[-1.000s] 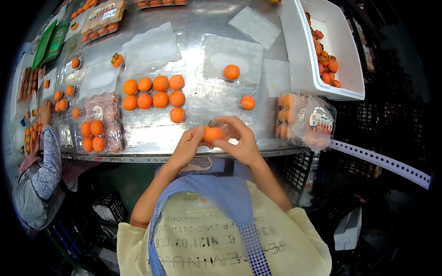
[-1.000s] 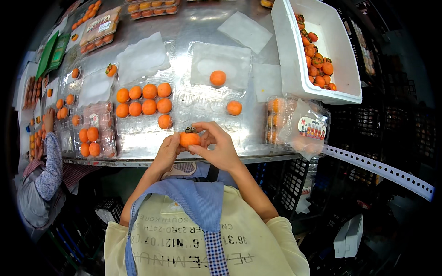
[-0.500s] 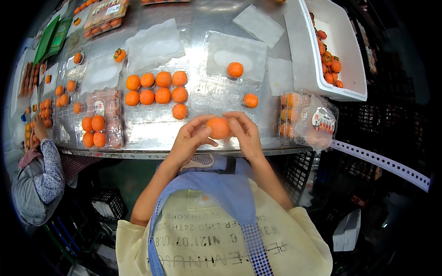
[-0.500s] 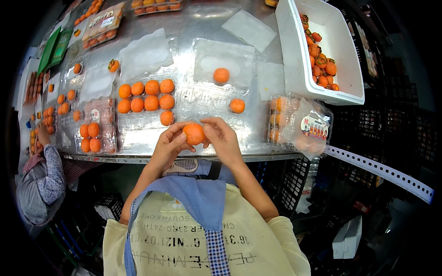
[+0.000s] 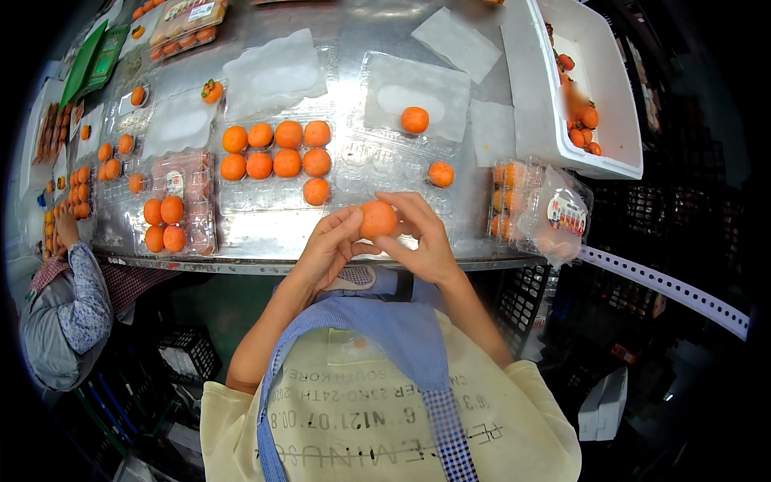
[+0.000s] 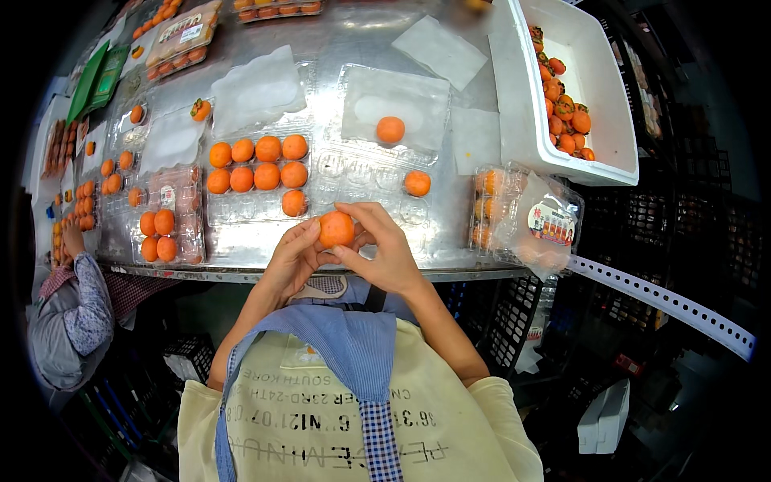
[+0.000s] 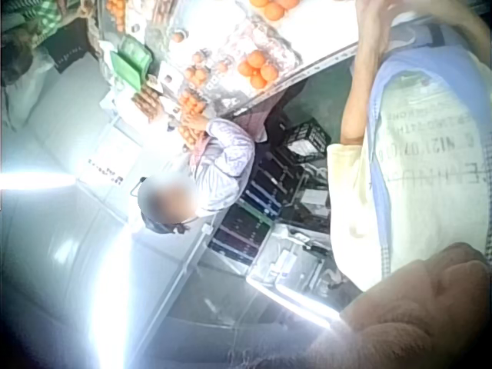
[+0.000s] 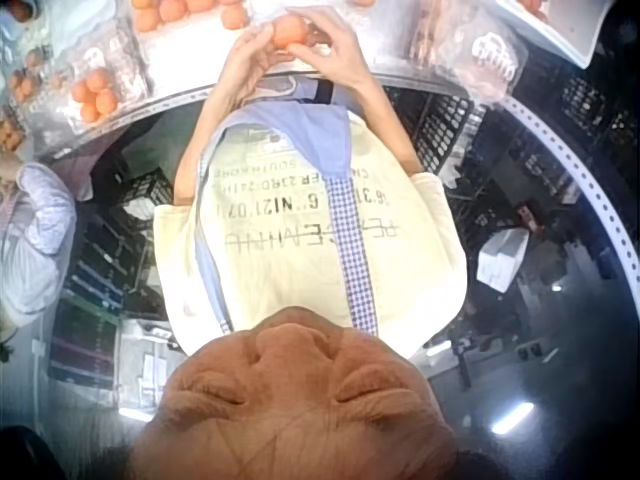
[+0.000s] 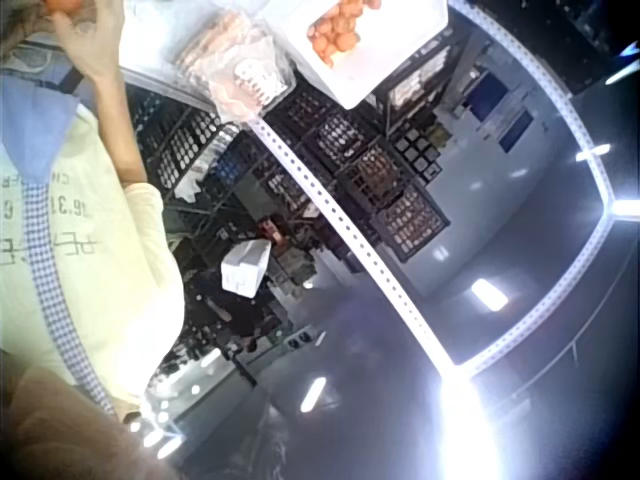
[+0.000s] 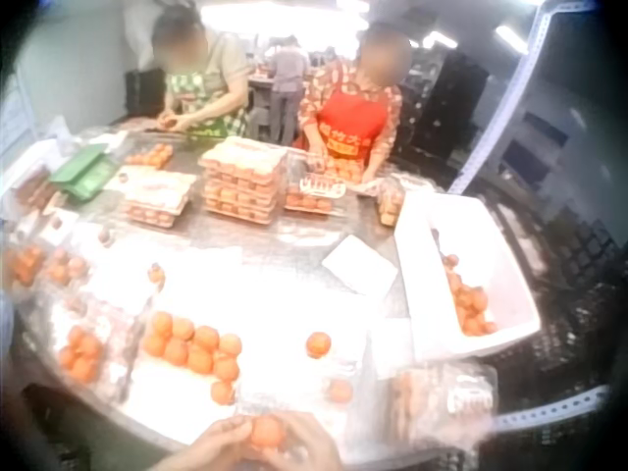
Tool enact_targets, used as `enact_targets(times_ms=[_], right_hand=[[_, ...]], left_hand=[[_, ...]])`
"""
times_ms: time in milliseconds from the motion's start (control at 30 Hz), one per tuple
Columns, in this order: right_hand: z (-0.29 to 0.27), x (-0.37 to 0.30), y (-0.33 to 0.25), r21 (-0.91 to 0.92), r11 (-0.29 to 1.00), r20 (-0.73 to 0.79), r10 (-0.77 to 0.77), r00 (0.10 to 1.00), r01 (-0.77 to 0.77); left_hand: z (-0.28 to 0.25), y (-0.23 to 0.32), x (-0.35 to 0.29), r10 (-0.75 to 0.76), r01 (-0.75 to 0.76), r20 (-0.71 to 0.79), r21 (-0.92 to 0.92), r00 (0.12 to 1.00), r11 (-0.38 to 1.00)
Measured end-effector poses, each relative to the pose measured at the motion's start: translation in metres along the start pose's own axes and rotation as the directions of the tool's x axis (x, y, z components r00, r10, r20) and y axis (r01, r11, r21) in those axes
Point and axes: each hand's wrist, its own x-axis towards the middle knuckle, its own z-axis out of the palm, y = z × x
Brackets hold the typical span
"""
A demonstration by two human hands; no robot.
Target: The person sorts and packs persimmons into plastic containers by hand, then places the containers into a crate.
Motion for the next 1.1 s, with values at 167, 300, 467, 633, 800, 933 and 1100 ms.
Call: enact_targets(times_ms=[167, 300, 467, 633, 800, 933, 1100], right_hand=[[-0.001, -0.001, 0.003, 0.035, 0.998, 0.001, 0.046, 0.999, -0.046], [-0.002, -0.001, 0.005, 0.072, 0.994, 0.015, 0.075, 0.997, -0.076], [0.0, 0.0, 0.008, 0.071, 0.996, 0.017, 0.051, 0.999, -0.052], [0.003, 0.001, 0.01, 0.016, 0.999, 0.01, 0.048, 0.999, -0.048], [0.003, 0.0, 0.01, 0.023, 0.997, 0.0, 0.078, 0.997, -0.078], [-0.007, -0.001, 0.015, 0.09, 0.987, -0.023, 0.139, 0.99, -0.136], [-0.114, 0.034, -0.011, 0.475, 0.859, -0.593, 0.151, 0.791, 0.193]], left_hand=[[-0.001, -0.002, 0.001, -0.007, 0.007, -0.022, 0.001, 1.0, 1.0], [-0.002, -0.003, 0.002, -0.009, 0.01, -0.039, 0.02, 0.999, 1.0], [0.001, -0.001, 0.003, -0.025, 0.026, -0.043, 0.034, 0.999, 0.999], [0.0, -0.003, 0.002, -0.021, 0.025, -0.074, 0.055, 0.997, 0.998], [0.002, -0.002, 0.003, -0.011, 0.02, -0.074, 0.12, 0.997, 0.993], [-0.002, -0.01, 0.006, 0.019, -0.011, -0.087, 0.096, 0.996, 0.995], [-0.007, -0.01, 0.009, 0.099, -0.047, -0.153, 0.313, 0.983, 0.949]])
